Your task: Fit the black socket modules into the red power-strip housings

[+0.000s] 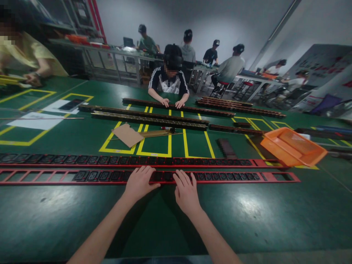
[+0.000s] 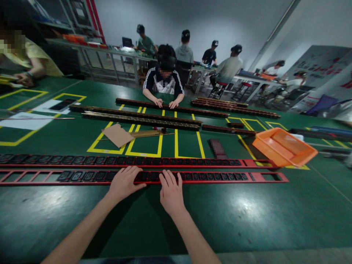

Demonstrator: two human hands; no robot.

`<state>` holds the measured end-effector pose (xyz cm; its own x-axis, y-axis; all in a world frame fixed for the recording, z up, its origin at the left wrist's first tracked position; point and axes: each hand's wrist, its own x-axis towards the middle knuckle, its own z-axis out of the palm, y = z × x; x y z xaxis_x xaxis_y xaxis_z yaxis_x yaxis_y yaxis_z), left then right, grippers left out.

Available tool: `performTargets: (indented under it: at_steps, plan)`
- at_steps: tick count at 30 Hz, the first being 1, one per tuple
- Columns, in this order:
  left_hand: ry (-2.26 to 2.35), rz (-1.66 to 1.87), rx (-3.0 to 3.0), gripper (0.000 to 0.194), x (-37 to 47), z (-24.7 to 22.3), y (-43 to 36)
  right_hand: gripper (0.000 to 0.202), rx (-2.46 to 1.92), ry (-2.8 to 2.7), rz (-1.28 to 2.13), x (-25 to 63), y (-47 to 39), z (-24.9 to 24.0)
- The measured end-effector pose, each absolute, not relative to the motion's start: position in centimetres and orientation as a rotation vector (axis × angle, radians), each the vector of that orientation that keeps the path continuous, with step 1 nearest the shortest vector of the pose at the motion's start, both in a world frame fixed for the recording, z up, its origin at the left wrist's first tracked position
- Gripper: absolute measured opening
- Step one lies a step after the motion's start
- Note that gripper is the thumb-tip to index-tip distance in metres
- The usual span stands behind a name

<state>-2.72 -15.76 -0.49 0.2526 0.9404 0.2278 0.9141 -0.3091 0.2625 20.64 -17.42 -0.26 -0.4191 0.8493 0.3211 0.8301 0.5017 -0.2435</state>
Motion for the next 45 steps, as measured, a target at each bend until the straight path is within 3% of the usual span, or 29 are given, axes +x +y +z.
performTargets:
  at_steps: [45]
  plan:
    - [1.831,0.578,2.447,0.046,-2.4,-0.4,-16.1,0.045,-1.298,-2.388,-0.003,20.8,-17.8,-0.8]
